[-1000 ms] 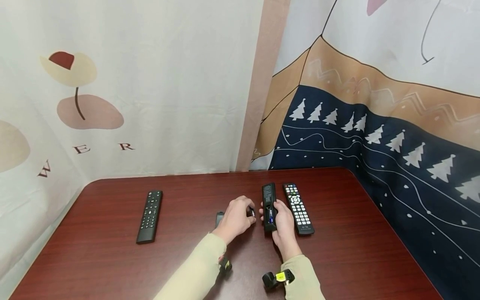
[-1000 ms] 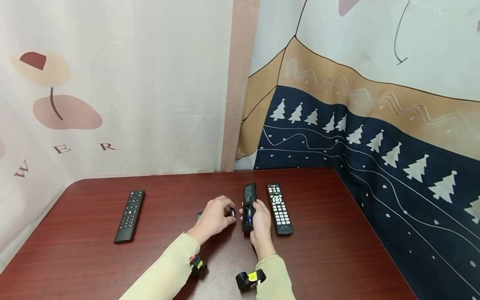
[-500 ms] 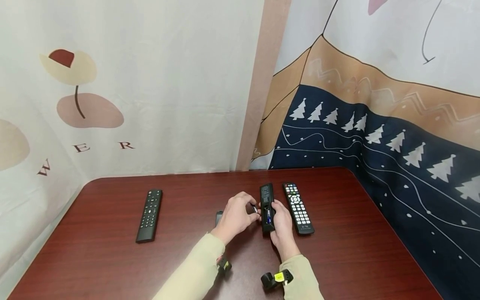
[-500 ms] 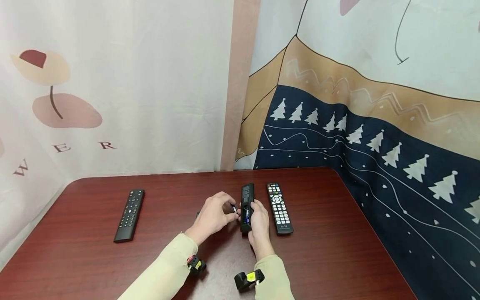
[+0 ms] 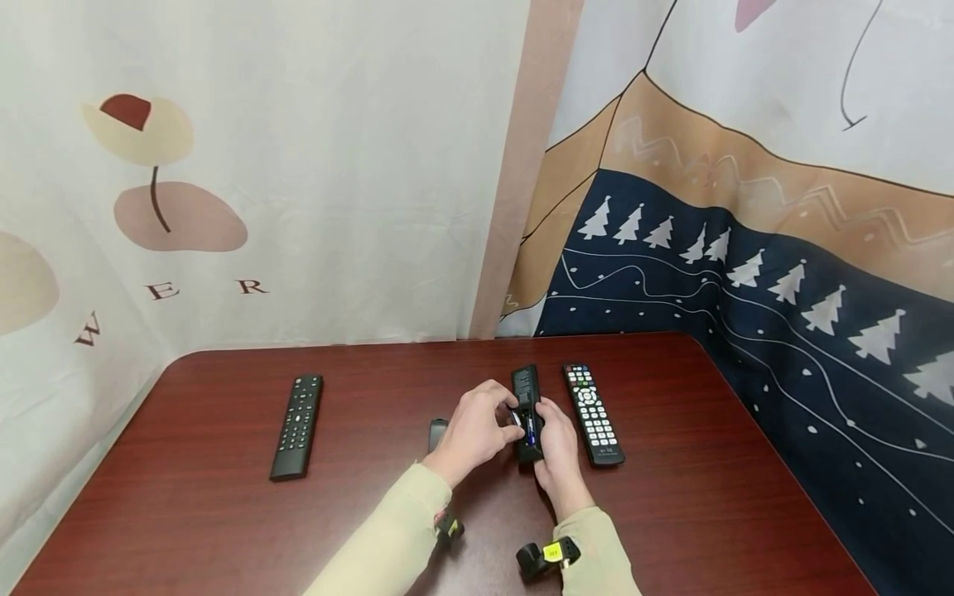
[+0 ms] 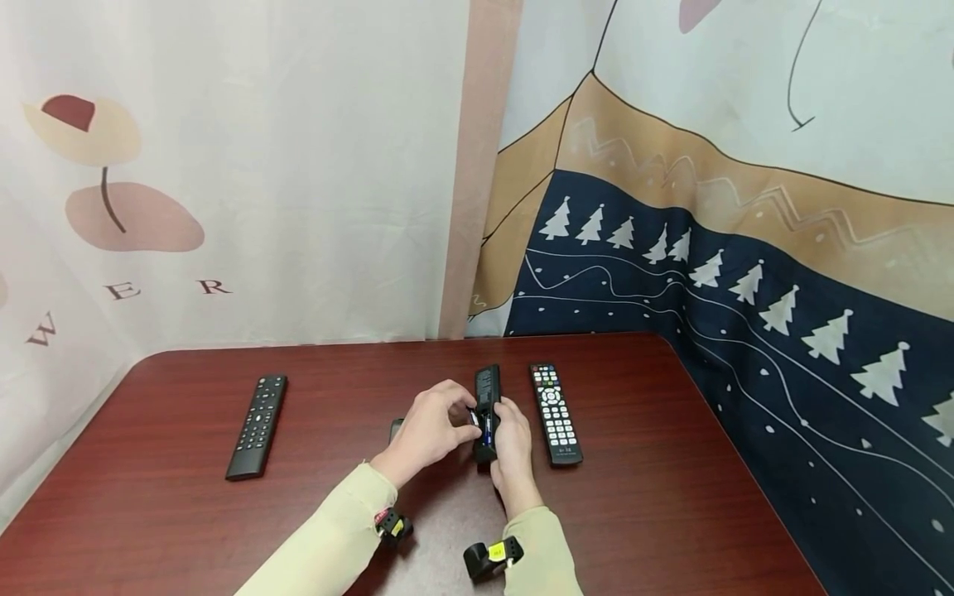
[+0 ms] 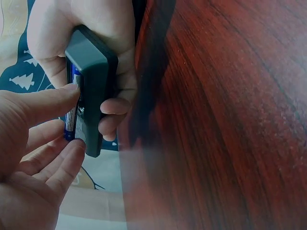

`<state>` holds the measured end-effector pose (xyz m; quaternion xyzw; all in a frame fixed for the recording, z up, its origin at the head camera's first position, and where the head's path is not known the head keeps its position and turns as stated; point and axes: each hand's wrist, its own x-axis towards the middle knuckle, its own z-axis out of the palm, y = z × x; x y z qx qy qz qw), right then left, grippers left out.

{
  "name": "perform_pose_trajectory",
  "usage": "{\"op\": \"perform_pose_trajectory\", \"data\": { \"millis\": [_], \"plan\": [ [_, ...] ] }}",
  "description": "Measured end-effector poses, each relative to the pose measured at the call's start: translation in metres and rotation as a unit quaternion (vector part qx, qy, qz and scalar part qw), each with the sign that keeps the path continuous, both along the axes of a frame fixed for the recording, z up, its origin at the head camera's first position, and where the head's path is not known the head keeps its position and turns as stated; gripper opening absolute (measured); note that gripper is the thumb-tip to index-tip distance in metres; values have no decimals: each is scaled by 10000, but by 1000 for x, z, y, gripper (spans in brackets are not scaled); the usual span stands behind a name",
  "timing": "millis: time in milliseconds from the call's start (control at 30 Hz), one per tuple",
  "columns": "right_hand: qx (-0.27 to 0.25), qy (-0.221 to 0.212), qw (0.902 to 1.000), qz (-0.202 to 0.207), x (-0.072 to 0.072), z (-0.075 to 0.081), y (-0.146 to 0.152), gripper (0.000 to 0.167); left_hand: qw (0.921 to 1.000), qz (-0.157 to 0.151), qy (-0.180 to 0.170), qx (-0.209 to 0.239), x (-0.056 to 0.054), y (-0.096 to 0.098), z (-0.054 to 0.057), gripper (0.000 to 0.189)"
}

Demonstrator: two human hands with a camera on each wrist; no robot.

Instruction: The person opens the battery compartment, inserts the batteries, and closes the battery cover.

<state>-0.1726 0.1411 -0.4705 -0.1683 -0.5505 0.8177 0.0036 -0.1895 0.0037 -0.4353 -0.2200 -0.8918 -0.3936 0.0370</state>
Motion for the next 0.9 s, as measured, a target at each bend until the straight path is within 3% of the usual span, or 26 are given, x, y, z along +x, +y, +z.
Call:
{"op": "perform_pose_trajectory", "data": {
  "millis": [533, 900],
  "plan": [
    [-76, 62, 9999, -46, 0, 0, -2, 45, 9996, -245, -4, 152, 2, 1, 0, 19],
    [-115, 153, 9998, 5, 1, 4, 0, 48, 9987, -470, -84, 205, 7, 0, -2, 23]
  ]
}}
